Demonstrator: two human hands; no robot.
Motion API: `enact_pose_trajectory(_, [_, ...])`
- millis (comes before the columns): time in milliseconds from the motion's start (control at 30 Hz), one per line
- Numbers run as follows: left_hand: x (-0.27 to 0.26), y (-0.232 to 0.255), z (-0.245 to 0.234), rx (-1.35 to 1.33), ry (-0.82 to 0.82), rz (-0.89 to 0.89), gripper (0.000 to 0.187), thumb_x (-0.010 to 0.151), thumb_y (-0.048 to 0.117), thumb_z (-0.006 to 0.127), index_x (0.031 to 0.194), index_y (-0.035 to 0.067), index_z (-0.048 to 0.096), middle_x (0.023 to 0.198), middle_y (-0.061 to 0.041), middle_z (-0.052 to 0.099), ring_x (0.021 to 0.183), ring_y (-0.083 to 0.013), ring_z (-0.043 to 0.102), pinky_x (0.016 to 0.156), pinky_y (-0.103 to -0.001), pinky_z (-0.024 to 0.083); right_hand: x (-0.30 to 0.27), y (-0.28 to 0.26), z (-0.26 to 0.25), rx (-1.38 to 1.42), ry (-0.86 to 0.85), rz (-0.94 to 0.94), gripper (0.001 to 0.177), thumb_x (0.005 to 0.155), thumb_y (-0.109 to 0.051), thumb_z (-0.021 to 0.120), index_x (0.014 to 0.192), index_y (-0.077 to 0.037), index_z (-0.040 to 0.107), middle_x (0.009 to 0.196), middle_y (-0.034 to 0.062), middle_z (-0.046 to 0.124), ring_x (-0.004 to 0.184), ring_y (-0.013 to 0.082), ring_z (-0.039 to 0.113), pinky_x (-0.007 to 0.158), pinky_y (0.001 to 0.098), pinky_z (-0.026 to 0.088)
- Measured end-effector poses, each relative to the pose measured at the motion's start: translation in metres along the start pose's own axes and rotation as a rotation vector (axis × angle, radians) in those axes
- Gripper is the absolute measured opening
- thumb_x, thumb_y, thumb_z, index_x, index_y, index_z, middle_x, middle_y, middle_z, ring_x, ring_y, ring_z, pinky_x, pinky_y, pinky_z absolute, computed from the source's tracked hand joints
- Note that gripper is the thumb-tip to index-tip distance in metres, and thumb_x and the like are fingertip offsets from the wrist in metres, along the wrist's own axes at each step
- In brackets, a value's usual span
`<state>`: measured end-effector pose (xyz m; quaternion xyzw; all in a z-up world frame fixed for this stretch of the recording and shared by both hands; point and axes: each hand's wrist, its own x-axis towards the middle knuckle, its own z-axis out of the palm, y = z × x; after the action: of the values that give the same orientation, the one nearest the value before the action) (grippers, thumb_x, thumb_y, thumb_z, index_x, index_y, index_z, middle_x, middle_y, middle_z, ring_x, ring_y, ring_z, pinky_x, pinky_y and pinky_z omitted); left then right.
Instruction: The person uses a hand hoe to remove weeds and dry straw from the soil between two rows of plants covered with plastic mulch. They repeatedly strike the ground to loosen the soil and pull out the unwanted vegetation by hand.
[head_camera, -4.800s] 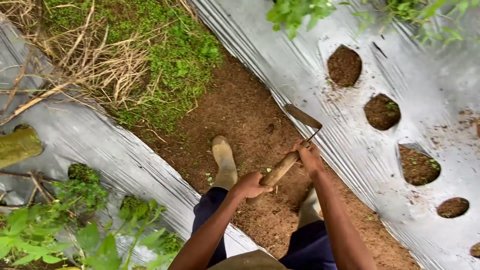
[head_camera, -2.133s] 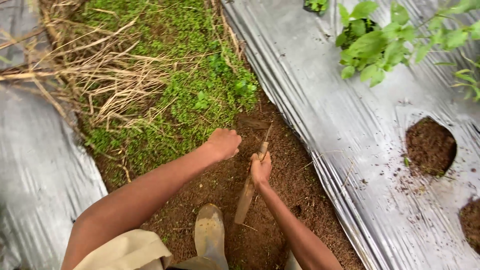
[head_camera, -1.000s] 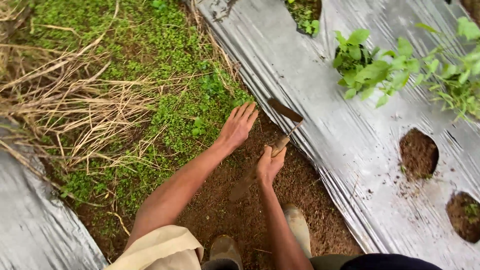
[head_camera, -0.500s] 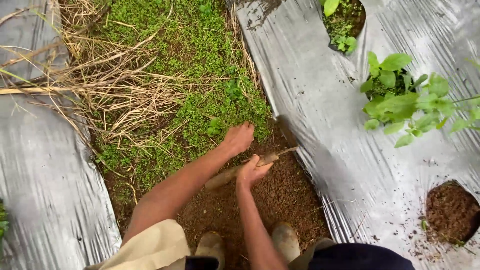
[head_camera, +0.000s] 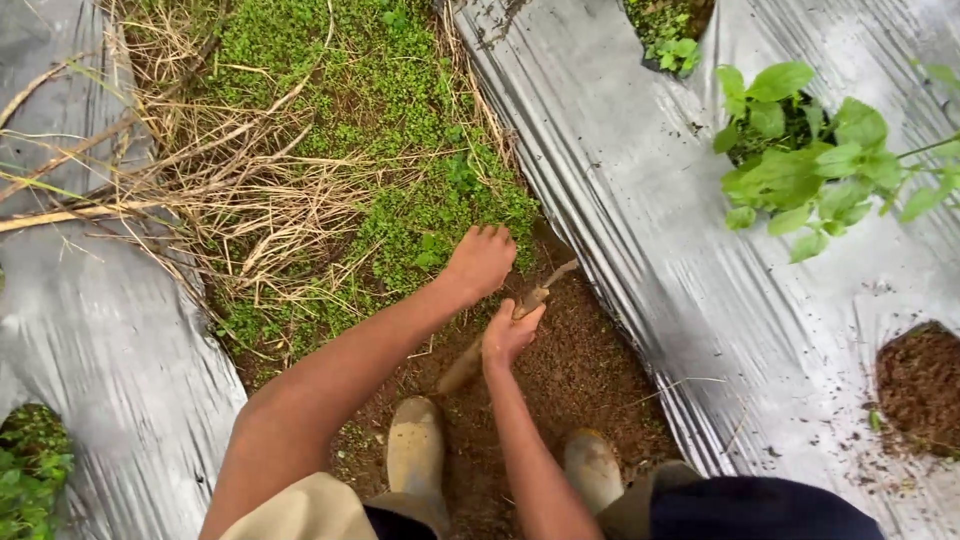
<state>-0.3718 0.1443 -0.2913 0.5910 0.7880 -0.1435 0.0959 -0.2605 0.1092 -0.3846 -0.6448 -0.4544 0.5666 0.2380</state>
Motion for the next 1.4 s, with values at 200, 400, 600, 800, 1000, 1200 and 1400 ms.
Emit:
enact_pose_trajectory(200, [-0.018, -0.022, 0.015, -0.045, 0.097, 0.219, 0.022, 0.098, 0.006, 0.063, 0.117, 0.003, 0.074, 0.117, -0.019, 0.073, 0.112, -0.0307, 0.071, 0.101, -0.044, 0.056, -0.028, -0.023, -0.014, -0.016, 0.041, -0.086, 0.019, 0.083, -0.014, 0.062, 0.081, -0.012, 0.043, 0.072, 0.0079, 0.05, 0.074, 0.0282, 0.056, 0.075, 0.0479, 0.046])
enact_pose_trajectory(400, [0.014, -0.04, 0.057, -0.262, 0.26, 0.192, 0.031, 0.099, 0.01, 0.067, 0.127, -0.003, 0.068, 0.128, -0.022, 0.065, 0.121, -0.0358, 0.067, 0.105, -0.045, 0.054, -0.006, -0.033, -0.025, 0.201, 0.034, -0.136, 0.021, 0.089, -0.005, 0.057, 0.109, -0.009, 0.054, 0.062, 0.0008, 0.058, 0.05, 0.011, 0.055, 0.051, 0.0321, 0.048])
enact_pose_trajectory(600, [0.056, -0.024, 0.094, -0.348, 0.28, 0.124, 0.041, 0.094, 0.012, 0.067, 0.133, -0.001, 0.063, 0.127, -0.024, 0.066, 0.119, -0.0361, 0.067, 0.106, -0.048, 0.052, -0.017, 0.014, -0.001, 0.331, -0.024, 0.032, 0.013, 0.09, -0.003, 0.053, 0.1, -0.012, 0.054, 0.066, -0.0019, 0.053, 0.05, 0.0099, 0.05, 0.045, 0.0227, 0.046])
enact_pose_trajectory(800, [0.036, -0.02, 0.082, -0.291, 0.38, 0.267, 0.052, 0.095, 0.014, 0.068, 0.144, 0.004, 0.054, 0.127, -0.021, 0.067, 0.121, -0.0335, 0.068, 0.108, -0.049, 0.048, -0.024, -0.04, -0.019, 0.4, 0.172, -0.076, 0.01, 0.087, -0.003, 0.057, 0.09, -0.012, 0.053, 0.06, 0.0016, 0.056, 0.048, 0.0133, 0.056, 0.044, 0.0276, 0.046])
enact_pose_trajectory(1000, [0.038, -0.044, 0.111, -0.182, 0.303, 0.432, 0.035, 0.088, 0.006, 0.077, 0.123, 0.012, 0.073, 0.123, -0.017, 0.069, 0.117, -0.0335, 0.069, 0.102, -0.053, 0.054, -0.03, 0.006, 0.019, 0.427, 0.072, 0.087, 0.006, 0.092, -0.01, 0.057, 0.096, -0.013, 0.055, 0.066, -0.0013, 0.059, 0.053, 0.0112, 0.058, 0.048, 0.0252, 0.055])
enact_pose_trajectory(1200, [0.046, -0.055, 0.136, -0.201, 0.407, 0.449, 0.028, 0.088, 0.007, 0.08, 0.115, 0.012, 0.077, 0.116, -0.014, 0.072, 0.111, -0.0296, 0.071, 0.094, -0.046, 0.058, -0.053, 0.0, 0.014, 0.379, 0.099, 0.063, 0.009, 0.088, -0.006, 0.057, 0.093, -0.011, 0.052, 0.063, 0.0007, 0.056, 0.049, 0.0135, 0.056, 0.048, 0.0293, 0.051])
enact_pose_trajectory(1400, [0.034, -0.062, 0.137, -0.309, 0.405, 0.395, 0.03, 0.089, 0.01, 0.081, 0.118, 0.008, 0.074, 0.12, -0.017, 0.071, 0.114, -0.0316, 0.07, 0.089, -0.043, 0.062, -0.015, 0.021, 0.013, 0.438, 0.151, -0.007, 0.011, 0.092, -0.01, 0.058, 0.099, -0.016, 0.053, 0.066, -0.0024, 0.06, 0.052, 0.0108, 0.06, 0.049, 0.0261, 0.056])
